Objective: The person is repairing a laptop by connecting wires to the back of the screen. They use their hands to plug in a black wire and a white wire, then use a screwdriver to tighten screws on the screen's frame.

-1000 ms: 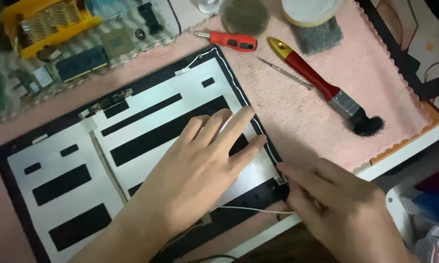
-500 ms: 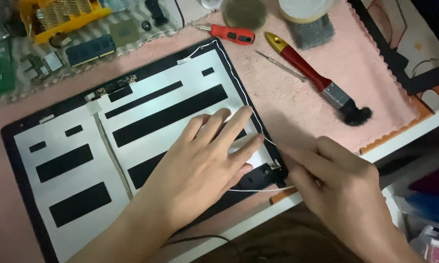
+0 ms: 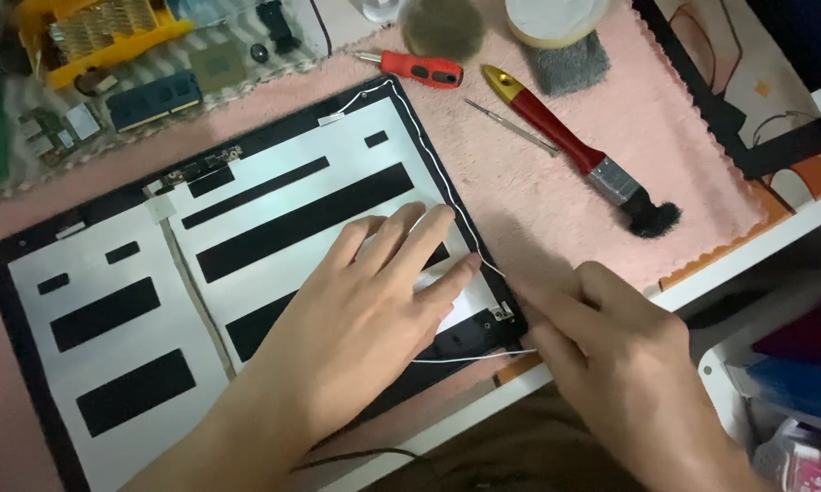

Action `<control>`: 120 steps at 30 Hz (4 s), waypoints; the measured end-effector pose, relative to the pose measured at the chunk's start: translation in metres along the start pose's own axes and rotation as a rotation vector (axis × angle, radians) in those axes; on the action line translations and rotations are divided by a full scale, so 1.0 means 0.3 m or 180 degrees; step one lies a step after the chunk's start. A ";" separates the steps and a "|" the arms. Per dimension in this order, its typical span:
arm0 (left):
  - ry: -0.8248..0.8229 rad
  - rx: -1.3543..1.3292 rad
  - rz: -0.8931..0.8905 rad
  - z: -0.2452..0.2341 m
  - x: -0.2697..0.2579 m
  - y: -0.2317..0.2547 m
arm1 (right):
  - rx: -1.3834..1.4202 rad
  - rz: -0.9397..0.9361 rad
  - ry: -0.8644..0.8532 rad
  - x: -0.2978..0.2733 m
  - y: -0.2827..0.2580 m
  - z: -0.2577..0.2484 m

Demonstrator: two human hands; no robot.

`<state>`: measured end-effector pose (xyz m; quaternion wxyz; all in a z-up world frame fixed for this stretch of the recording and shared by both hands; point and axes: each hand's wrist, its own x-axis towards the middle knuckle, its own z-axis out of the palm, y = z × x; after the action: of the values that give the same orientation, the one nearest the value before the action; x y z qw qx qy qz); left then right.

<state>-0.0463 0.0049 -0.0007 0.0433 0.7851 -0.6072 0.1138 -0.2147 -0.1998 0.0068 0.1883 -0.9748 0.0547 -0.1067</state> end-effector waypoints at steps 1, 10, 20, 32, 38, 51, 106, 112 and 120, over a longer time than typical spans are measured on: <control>-0.0010 -0.0057 0.0007 -0.003 0.003 -0.002 | 0.0037 -0.0053 0.0069 0.000 -0.004 0.001; -0.0074 0.0015 -0.0005 -0.026 0.018 0.009 | 0.0443 0.0246 -0.0142 -0.018 -0.029 0.007; -0.0115 0.0152 -0.0038 -0.015 0.005 0.028 | -0.0449 -0.0485 -0.1148 0.020 -0.048 -0.035; -0.0211 0.0204 -0.0076 0.012 -0.016 0.039 | -0.0206 -0.0520 -0.0864 0.022 -0.061 -0.032; -0.0085 0.0269 -0.0156 0.003 -0.005 0.044 | 0.0168 -0.0359 -0.0865 0.024 -0.058 -0.035; -0.0060 0.0128 -0.0107 0.000 0.002 0.035 | 0.0588 -0.0059 -0.0490 0.003 -0.043 -0.023; -0.0571 -0.2950 -0.2093 -0.069 -0.112 0.253 | -0.0030 -0.0935 0.0114 -0.017 0.078 -0.021; -0.0080 -0.2771 -0.1883 -0.069 -0.100 0.251 | 0.0098 -0.0860 0.0259 -0.025 0.076 -0.008; 0.0414 -0.2357 -0.1625 -0.026 -0.104 0.257 | 0.0353 -0.1123 0.0099 -0.013 0.067 -0.036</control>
<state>-0.1289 0.0159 -0.0057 0.3859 0.8326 -0.3900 -0.0762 -0.2222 -0.2218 0.0084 0.2193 -0.9556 -0.1202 -0.1560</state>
